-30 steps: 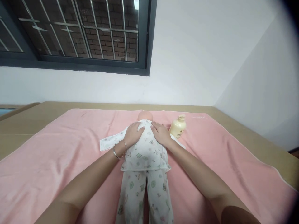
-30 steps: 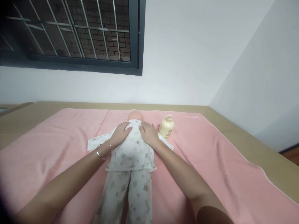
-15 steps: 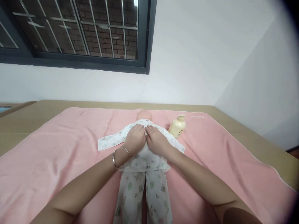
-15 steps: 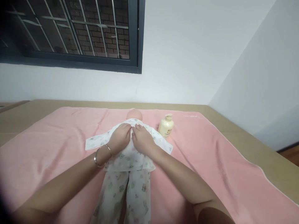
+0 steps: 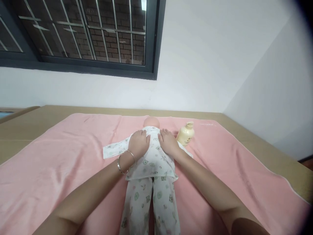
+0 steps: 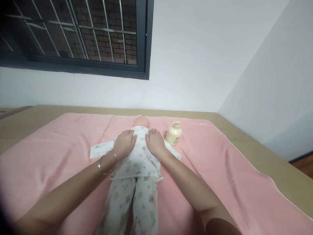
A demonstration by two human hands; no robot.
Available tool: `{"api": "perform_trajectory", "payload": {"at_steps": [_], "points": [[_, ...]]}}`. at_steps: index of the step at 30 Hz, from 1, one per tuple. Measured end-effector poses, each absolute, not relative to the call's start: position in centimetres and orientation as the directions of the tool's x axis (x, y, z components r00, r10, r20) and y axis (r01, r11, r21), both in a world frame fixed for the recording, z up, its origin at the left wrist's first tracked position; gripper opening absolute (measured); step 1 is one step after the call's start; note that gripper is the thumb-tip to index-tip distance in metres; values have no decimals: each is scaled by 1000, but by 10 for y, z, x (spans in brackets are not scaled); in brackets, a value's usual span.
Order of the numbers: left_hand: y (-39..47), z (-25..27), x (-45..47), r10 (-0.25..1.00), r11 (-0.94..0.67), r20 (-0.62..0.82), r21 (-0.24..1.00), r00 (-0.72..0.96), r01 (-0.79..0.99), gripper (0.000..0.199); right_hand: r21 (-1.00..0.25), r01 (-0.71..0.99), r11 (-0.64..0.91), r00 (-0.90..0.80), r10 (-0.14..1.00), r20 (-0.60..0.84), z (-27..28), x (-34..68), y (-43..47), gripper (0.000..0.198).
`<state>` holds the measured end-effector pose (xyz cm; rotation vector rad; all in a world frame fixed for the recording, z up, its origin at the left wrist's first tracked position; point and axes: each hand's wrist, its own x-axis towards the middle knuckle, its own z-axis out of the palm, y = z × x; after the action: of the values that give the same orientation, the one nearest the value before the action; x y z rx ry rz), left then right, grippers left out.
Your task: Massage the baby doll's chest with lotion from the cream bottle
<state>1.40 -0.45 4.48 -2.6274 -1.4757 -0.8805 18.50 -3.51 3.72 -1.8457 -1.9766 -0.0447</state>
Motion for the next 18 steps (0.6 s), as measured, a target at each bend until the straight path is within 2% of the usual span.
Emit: {"api": "perform_trajectory", "payload": {"at_steps": [2,5,8,14,18], "points": [[-17,49,17,709,-654,521,236,475,719,23,-228,954,195,-103,927,362,41,173,-47,45],[-26,52,18,667,-727,548,334,504,599,22,-226,926,301,-196,898,395,47,157,-66,45],[-20,51,16,708,-690,574,435,412,579,19,-293,885,362,-217,877,430,48,153,-72,44],[11,39,13,787,-599,467,425,403,679,28,-470,816,335,-128,899,418,34,173,-40,44],[18,30,16,838,-528,407,436,363,729,38,-484,824,295,-93,912,399,24,182,-27,50]]}}
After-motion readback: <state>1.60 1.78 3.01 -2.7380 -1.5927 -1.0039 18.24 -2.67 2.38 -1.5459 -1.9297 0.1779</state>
